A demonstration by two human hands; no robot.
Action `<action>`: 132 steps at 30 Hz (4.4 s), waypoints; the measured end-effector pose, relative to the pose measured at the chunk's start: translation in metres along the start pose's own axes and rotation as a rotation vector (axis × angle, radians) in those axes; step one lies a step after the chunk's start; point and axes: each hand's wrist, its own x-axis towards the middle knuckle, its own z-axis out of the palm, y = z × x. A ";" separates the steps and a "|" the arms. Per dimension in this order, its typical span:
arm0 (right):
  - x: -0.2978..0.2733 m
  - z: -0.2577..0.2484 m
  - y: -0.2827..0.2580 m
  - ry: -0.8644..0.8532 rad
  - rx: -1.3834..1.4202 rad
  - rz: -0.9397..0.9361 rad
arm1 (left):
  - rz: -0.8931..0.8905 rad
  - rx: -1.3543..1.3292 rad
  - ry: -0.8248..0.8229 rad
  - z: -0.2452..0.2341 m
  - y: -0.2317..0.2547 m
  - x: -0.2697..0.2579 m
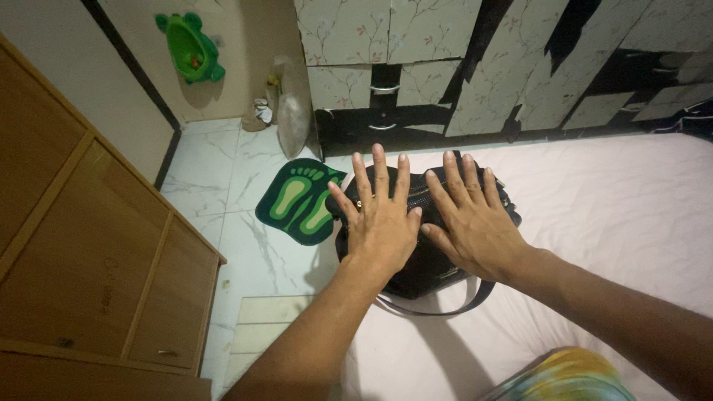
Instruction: The person opens a black bag on a bed, unzips its compartments, and arranges a black garment inside it. They then move to a dresser, pick up orange and pink zippered pouches, and open and handle the pouches while standing beside the bag.
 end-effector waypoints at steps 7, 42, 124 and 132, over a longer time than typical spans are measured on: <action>0.001 -0.012 -0.004 0.003 0.051 0.007 | 0.018 -0.049 0.053 -0.011 0.000 -0.005; 0.003 0.000 0.023 -0.042 -0.035 0.007 | 0.099 0.083 0.019 -0.007 -0.031 0.006; 0.018 0.107 0.207 -0.290 0.056 0.686 | 0.302 -0.730 -0.078 0.032 -0.071 0.010; 0.037 0.084 0.099 -0.193 0.438 -0.114 | 0.284 -0.639 -0.225 0.022 -0.057 0.006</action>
